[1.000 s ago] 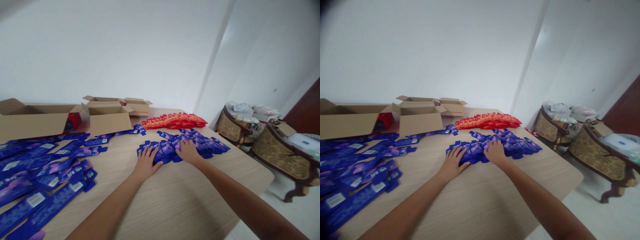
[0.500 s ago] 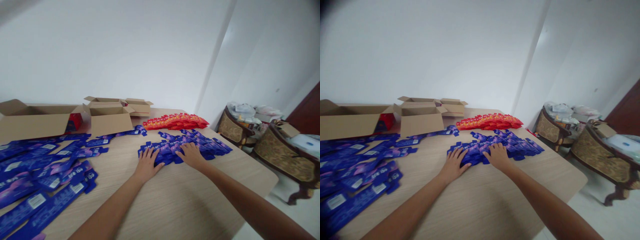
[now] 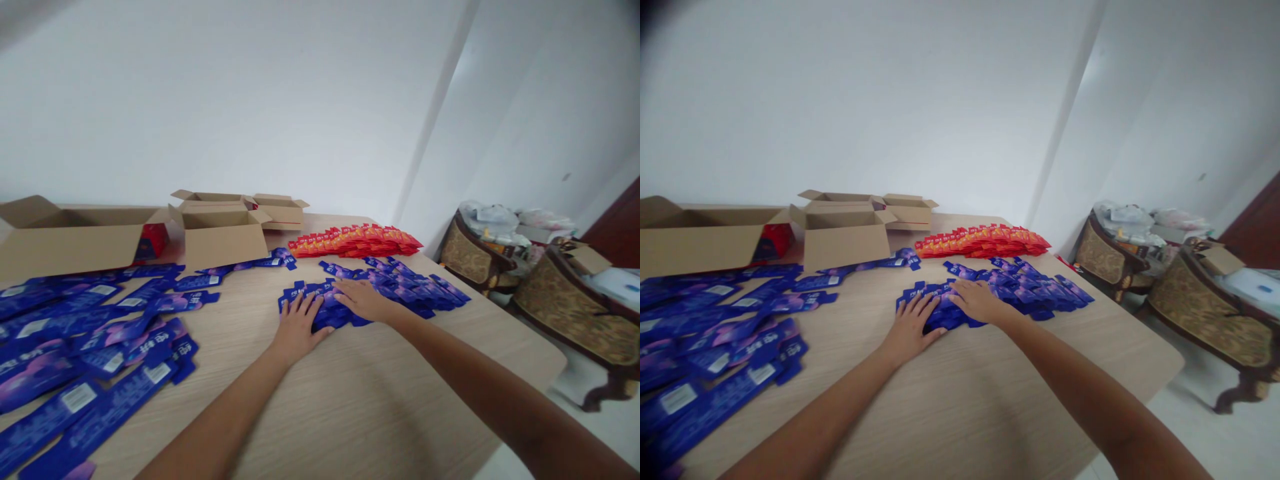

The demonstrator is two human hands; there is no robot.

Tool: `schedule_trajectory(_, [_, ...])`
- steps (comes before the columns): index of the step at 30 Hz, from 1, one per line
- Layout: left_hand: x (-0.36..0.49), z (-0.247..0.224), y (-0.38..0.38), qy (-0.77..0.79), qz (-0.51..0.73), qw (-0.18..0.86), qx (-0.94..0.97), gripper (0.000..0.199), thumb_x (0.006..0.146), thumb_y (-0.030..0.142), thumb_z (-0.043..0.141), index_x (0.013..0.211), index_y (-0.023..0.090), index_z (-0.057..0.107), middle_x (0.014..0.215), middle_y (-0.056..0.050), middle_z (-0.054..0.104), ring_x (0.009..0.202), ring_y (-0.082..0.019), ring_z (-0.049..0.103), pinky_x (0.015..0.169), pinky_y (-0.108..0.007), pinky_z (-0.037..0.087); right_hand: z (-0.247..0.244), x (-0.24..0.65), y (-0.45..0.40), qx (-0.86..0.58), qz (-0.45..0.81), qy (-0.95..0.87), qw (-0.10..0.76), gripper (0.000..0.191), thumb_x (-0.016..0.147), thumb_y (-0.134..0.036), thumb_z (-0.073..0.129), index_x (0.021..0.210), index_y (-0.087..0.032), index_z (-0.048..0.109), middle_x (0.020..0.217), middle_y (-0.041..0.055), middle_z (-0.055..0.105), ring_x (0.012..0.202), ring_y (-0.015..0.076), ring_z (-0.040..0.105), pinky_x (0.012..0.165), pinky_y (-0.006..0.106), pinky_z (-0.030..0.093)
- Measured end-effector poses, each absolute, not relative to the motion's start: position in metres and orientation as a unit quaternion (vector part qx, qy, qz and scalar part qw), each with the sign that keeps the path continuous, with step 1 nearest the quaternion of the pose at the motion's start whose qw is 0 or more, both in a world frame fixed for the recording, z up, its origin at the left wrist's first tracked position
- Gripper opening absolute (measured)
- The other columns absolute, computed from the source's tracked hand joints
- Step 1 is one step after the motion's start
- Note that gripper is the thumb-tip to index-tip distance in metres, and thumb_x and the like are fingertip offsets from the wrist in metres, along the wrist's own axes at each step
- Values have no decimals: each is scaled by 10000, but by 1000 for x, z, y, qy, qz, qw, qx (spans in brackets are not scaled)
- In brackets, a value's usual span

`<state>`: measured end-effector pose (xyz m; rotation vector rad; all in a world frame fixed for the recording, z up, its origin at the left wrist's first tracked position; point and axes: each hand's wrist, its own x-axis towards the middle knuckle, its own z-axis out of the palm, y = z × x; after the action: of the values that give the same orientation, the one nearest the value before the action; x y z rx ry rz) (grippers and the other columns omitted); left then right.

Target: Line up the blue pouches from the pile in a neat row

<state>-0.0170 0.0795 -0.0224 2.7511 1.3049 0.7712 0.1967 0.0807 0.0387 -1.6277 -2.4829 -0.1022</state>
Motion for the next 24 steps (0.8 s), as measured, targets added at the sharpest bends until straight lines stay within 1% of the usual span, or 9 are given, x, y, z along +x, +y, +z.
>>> schedule_trajectory(3, [-16,-23,78,417,241,-2,876,764,766,688,415,1395,266,314,1438,-85,352,1320,-329,261,1047,-561,210,37,192,79,-514,-43,-855,52,504,942,-474,245,1331,-230,451,1339,89,490,1262,220,406,1033,449,259])
schedule_trajectory(7, [-14,-23,77,421,237,-4,876,732,774,646,456,1383,261,333,1435,-87,354,1317,-331,266,1048,-558,214,38,197,65,-487,-44,-871,37,504,944,-471,243,1369,-242,391,1388,88,430,1299,215,351,1046,474,216])
schedule_trajectory(10, [-13,-24,77,423,239,-1,874,716,785,620,463,1382,246,335,1437,-90,349,1320,-331,257,1050,-557,214,40,201,53,-470,-32,-881,37,489,948,-456,250,1379,-258,367,1411,70,399,1321,203,313,1044,463,225])
schedule_trajectory(14, [-14,-25,76,419,244,5,874,742,769,636,472,1389,259,318,1446,-87,333,1325,-329,251,1053,-560,211,43,204,52,-458,-15,-887,58,478,946,-454,268,1377,-271,366,1399,57,420,1304,196,341,1042,441,250])
schedule_trajectory(17, [-14,-24,76,420,242,10,875,769,753,662,470,1395,273,302,1455,-87,316,1332,-333,239,1053,-575,198,53,205,76,-472,-10,-876,98,464,944,-428,293,1346,-233,420,1363,65,465,1271,189,388,1047,393,271])
schedule_trajectory(19, [-15,-23,76,421,237,14,876,779,747,672,467,1396,274,299,1458,-90,309,1336,-335,230,1055,-579,189,61,206,106,-527,-6,-843,109,450,943,-388,307,1329,-203,444,1355,74,473,1263,181,398,1047,345,283])
schedule_trajectory(21, [-16,-22,75,422,232,19,876,783,746,675,466,1398,276,296,1460,-89,306,1339,-336,225,1060,-578,181,67,207,143,-599,4,-796,87,436,931,-358,341,1304,-176,475,1344,94,481,1258,192,406,1038,320,296])
schedule_trajectory(22, [-16,-22,75,422,230,21,877,786,745,677,466,1399,277,292,1461,-88,305,1339,-336,224,1061,-578,180,68,207,161,-626,11,-776,71,429,915,-352,379,1274,-156,507,1322,115,500,1241,211,427,1023,323,315])
schedule_trajectory(24, [-17,-21,75,421,227,24,878,793,743,678,468,1403,280,281,1464,-85,300,1341,-336,219,1061,-578,182,65,209,196,-661,30,-748,40,423,845,-353,502,1192,-122,575,1243,154,559,1172,257,496,967,338,374])
